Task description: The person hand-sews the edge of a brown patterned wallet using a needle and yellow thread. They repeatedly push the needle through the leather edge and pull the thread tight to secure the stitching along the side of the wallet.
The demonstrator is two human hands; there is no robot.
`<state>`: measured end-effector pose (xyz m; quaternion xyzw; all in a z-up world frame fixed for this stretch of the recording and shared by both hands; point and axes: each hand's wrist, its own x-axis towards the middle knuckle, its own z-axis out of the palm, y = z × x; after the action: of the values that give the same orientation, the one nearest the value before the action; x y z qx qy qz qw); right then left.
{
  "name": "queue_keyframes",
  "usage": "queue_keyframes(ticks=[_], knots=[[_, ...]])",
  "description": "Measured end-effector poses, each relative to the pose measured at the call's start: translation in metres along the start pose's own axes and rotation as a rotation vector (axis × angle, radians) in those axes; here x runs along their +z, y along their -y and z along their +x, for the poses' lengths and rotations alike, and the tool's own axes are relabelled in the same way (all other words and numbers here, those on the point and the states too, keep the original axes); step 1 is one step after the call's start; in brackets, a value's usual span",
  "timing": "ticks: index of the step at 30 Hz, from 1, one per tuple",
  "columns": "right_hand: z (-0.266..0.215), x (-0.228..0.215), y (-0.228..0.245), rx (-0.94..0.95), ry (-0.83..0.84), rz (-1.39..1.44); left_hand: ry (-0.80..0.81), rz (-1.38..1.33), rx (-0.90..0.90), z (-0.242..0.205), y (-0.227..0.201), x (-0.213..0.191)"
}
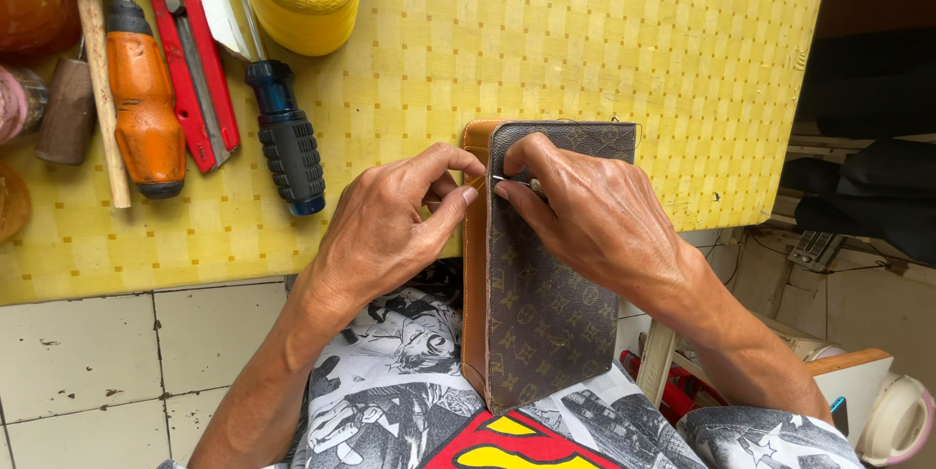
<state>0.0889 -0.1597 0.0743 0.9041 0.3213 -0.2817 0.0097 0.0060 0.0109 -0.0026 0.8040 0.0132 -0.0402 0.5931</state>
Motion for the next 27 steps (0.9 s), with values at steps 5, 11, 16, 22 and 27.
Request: queue_keyframes(ticks=[5,11,16,22,27], knots=[[-0.003,0.007,-0.001,-0.041,-0.113,0.014,-0.04,0.012,0.02,0.004,-0.001,0.002],[-0.006,0.015,-0.005,-0.005,-0.232,-0.072,-0.043,0.022,0.098,0.007,-0.001,0.002],[-0.011,0.025,-0.005,0.108,-0.313,-0.142,-0.055,0.023,0.072,0.007,0.001,0.004],[-0.01,0.029,-0.012,0.042,-0.326,0.31,-0.098,0.084,0.156,0.005,0.007,0.007],[-0.007,0.058,-0.03,0.122,-0.548,0.66,-0.149,0.082,0.113,0.008,0.006,0.014]])
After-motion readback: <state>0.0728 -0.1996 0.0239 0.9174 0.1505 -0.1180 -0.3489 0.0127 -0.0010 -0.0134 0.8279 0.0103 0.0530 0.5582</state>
